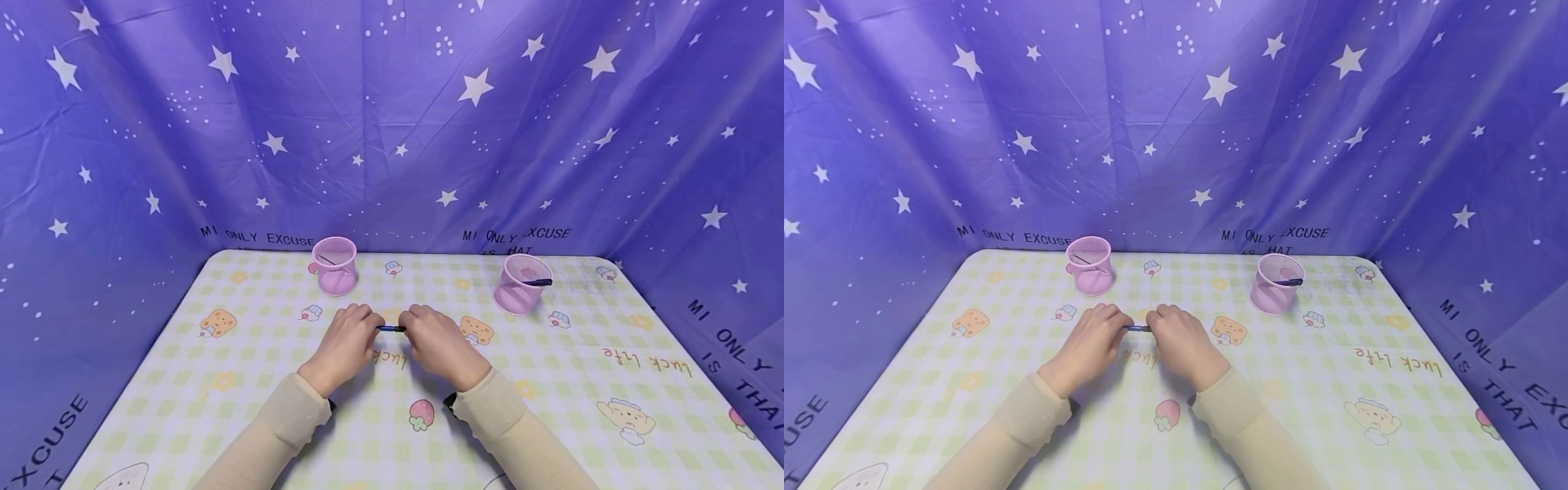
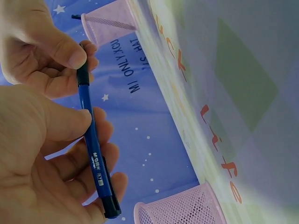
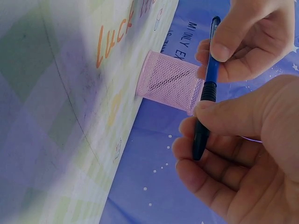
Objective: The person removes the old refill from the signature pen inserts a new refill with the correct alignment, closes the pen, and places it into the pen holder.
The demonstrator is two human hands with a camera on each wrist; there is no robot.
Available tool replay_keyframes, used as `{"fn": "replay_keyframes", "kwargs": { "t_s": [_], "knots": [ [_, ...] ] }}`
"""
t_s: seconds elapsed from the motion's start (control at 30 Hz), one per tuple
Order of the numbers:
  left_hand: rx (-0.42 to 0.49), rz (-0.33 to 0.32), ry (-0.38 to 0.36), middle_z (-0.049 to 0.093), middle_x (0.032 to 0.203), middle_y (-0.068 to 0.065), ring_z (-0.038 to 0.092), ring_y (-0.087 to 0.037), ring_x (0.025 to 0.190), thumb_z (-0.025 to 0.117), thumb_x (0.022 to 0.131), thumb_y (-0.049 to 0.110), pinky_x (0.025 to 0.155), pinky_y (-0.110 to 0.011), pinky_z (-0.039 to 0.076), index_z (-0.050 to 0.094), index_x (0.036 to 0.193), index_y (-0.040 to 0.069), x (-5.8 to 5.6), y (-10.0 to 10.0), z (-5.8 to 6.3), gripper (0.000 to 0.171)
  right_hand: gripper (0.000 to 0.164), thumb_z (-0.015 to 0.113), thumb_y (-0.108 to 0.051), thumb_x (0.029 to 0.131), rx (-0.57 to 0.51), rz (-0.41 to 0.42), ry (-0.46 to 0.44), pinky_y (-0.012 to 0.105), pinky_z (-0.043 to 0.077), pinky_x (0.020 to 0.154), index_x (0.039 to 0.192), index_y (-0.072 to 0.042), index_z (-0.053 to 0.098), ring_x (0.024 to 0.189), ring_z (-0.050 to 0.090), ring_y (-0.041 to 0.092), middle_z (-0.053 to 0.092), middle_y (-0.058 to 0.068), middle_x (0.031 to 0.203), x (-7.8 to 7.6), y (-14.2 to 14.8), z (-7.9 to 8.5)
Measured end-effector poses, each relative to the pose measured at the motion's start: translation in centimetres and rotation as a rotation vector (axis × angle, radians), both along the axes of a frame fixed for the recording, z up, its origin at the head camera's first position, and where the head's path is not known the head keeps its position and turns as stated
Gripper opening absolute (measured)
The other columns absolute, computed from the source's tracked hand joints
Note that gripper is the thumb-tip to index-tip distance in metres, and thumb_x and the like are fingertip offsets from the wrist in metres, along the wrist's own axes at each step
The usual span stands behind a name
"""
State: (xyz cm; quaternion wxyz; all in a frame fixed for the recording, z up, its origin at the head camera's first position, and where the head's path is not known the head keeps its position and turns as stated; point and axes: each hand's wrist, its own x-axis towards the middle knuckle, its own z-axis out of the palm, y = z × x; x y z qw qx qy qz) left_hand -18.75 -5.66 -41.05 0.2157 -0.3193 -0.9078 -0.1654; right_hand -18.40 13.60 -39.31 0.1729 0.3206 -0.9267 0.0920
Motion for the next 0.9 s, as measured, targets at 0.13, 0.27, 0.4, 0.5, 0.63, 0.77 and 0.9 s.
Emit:
{"fn": "replay_keyframes", "kwargs": {
  "t_s": [0.13,0.27,0.4,0.5,0.63,0.77,0.9],
  "knots": [
    [-0.01,0.001,0.009,0.059,0.083,-0.002,0.053,-0.021,0.077,0.065,0.084,0.004,0.068,-0.032,0.04,0.069,0.093,0.007,0.01,0.0,0.02,0.01,0.014,0.069,0.0,0.077,-0.004,0.001,-0.003,0.034,0.05,0.064,0.088,-0.008,0.065,0.073,0.058,0.019,0.058,0.001,0.079,0.02,0.0,0.02],
    [-0.021,-0.004,0.008,0.059,0.083,-0.001,0.053,-0.021,0.076,0.065,0.084,0.003,0.067,-0.032,0.04,0.069,0.093,0.007,0.05,-0.01,0.04,0.011,0.014,0.068,0.0,0.078,-0.004,-0.001,-0.008,0.034,0.05,0.065,0.088,-0.008,0.065,0.074,0.058,0.02,0.058,0.002,0.08,0.03,-0.02,0.06],
    [-0.027,-0.003,0.001,0.059,0.083,-0.002,0.054,-0.021,0.076,0.064,0.085,0.004,0.067,-0.032,0.04,0.069,0.094,0.007,0.11,-0.01,0.06,0.011,0.014,0.068,0.0,0.078,-0.002,-0.002,-0.009,0.035,0.05,0.065,0.089,-0.008,0.065,0.074,0.058,0.02,0.059,0.002,0.081,0.05,-0.02,0.06],
    [-0.017,-0.004,-0.012,0.06,0.085,-0.002,0.054,-0.021,0.078,0.064,0.086,0.007,0.068,-0.033,0.041,0.068,0.097,0.007,0.16,0.03,0.06,0.012,0.014,0.068,-0.001,0.078,0.0,0.001,-0.006,0.034,0.05,0.064,0.089,-0.008,0.065,0.073,0.058,0.019,0.058,0.001,0.08,0.07,-0.01,0.06],
    [-0.001,-0.005,-0.028,0.061,0.091,-0.003,0.054,-0.021,0.082,0.07,0.083,0.012,0.072,-0.034,0.041,0.067,0.105,0.006,0.22,0.07,0.07,0.023,0.013,0.068,-0.001,0.078,0.001,0.009,-0.004,0.033,0.049,0.062,0.087,-0.009,0.064,0.071,0.056,0.018,0.056,0.0,0.077,0.06,-0.04,0.06],
    [0.031,-0.022,-0.033,0.059,0.093,-0.003,0.054,-0.021,0.083,0.074,0.077,0.008,0.075,-0.035,0.043,0.065,0.106,0.006,0.16,0.06,0.08,0.03,0.013,0.068,0.0,0.078,0.0,0.009,-0.008,0.034,0.048,0.062,0.085,-0.01,0.062,0.071,0.056,0.018,0.055,0.0,0.077,0.08,-0.07,0.09],
    [0.076,-0.05,-0.038,0.058,0.091,-0.003,0.053,-0.021,0.082,0.075,0.074,0.002,0.077,-0.035,0.044,0.064,0.103,0.006,0.06,0.01,0.08,0.031,0.014,0.068,0.001,0.078,-0.002,0.006,-0.018,0.033,0.048,0.063,0.085,-0.01,0.062,0.071,0.056,0.018,0.055,-0.001,0.077,0.17,-0.09,0.17]
  ]
}}
